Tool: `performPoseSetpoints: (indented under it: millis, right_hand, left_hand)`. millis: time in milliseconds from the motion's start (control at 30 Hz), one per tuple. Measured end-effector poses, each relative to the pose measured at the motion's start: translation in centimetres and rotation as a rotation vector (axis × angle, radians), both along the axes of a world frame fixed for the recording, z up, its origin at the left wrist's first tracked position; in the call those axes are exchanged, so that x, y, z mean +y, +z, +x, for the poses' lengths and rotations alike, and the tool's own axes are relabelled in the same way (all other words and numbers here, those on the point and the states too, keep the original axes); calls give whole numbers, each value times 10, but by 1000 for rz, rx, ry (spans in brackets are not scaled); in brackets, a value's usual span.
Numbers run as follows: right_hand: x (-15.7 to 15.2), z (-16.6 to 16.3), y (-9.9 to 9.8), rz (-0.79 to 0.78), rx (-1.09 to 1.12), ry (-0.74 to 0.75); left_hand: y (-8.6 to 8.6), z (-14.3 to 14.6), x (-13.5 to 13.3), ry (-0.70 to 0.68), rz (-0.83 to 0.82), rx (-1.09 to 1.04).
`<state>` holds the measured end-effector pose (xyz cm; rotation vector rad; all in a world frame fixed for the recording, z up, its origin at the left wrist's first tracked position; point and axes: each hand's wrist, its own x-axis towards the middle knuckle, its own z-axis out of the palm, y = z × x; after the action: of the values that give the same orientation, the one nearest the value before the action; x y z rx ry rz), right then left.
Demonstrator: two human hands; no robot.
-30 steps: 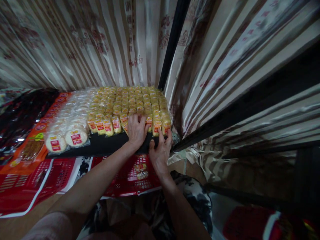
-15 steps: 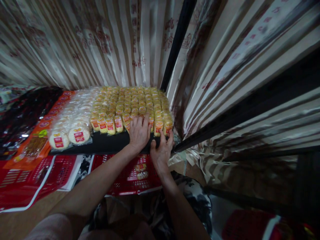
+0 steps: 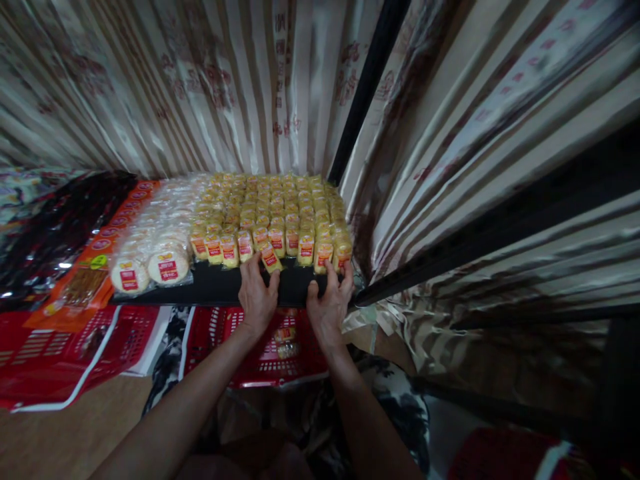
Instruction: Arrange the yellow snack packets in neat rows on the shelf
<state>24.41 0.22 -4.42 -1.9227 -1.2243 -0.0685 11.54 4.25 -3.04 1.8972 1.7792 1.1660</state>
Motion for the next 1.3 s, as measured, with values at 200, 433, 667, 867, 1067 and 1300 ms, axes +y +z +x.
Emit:
performPoseSetpoints:
  millis: [200,433,667,867,1067,1300]
  right_hand:
    - [1,1,-1,-6,4,-1]
    - [0,1,0,2,12,8]
    - [0,0,2,6,21,-9]
    - [0,0,3,29,12,4]
    - [-2,1,2,36,29,19]
    - [-4,0,2,52,5,38]
  left_hand:
    - [7,13,12,139,-120,-36]
    - [-2,17,15,135,-22,-90]
    - [-6,20,19,-1,110,-136]
    - [5,30,26,-10,66,9]
    - [6,37,27,-45,40,73]
    - [-1,36,32,-168,91,49]
